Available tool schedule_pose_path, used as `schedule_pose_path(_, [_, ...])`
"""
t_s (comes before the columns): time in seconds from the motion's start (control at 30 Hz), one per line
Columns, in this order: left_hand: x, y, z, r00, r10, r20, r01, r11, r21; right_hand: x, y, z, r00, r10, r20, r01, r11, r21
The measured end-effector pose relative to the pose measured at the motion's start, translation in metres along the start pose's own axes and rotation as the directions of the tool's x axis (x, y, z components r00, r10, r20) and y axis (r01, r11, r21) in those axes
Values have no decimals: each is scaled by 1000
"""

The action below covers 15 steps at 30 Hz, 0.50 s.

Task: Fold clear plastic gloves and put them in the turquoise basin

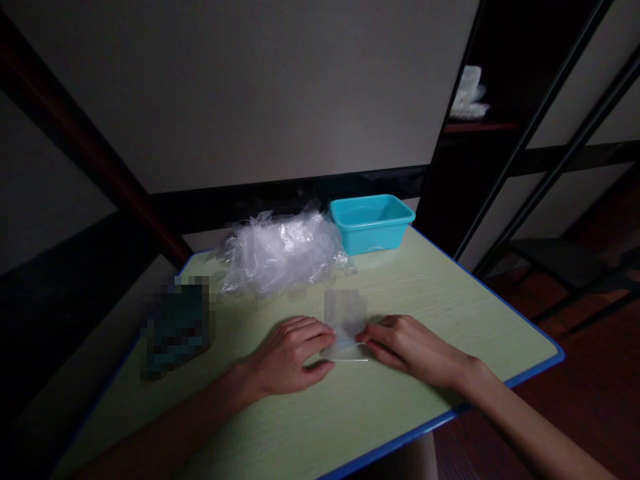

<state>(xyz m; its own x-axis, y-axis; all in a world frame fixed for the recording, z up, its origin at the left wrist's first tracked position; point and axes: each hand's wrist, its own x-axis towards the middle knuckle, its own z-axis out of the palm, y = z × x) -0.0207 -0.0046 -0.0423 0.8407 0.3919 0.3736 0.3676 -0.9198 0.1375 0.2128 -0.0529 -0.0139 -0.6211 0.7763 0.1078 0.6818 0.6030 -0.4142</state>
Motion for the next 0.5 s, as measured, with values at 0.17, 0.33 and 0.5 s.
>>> schedule_pose_path(0.17, [1, 2, -4, 998, 53, 45, -57, 995, 77, -3, -1, 3, 999, -32, -23, 32, 999, -35])
schedule_pose_path(0.33, [2, 7, -5, 983, 137, 123, -160, 967, 200, -11, 3, 11, 988, -135, -67, 125, 983, -136])
schedule_pose_path(0.5, [2, 9, -3, 976, 183, 119, -210, 937, 281, -14, 8, 18, 953, -252, -169, 197, 939, -283])
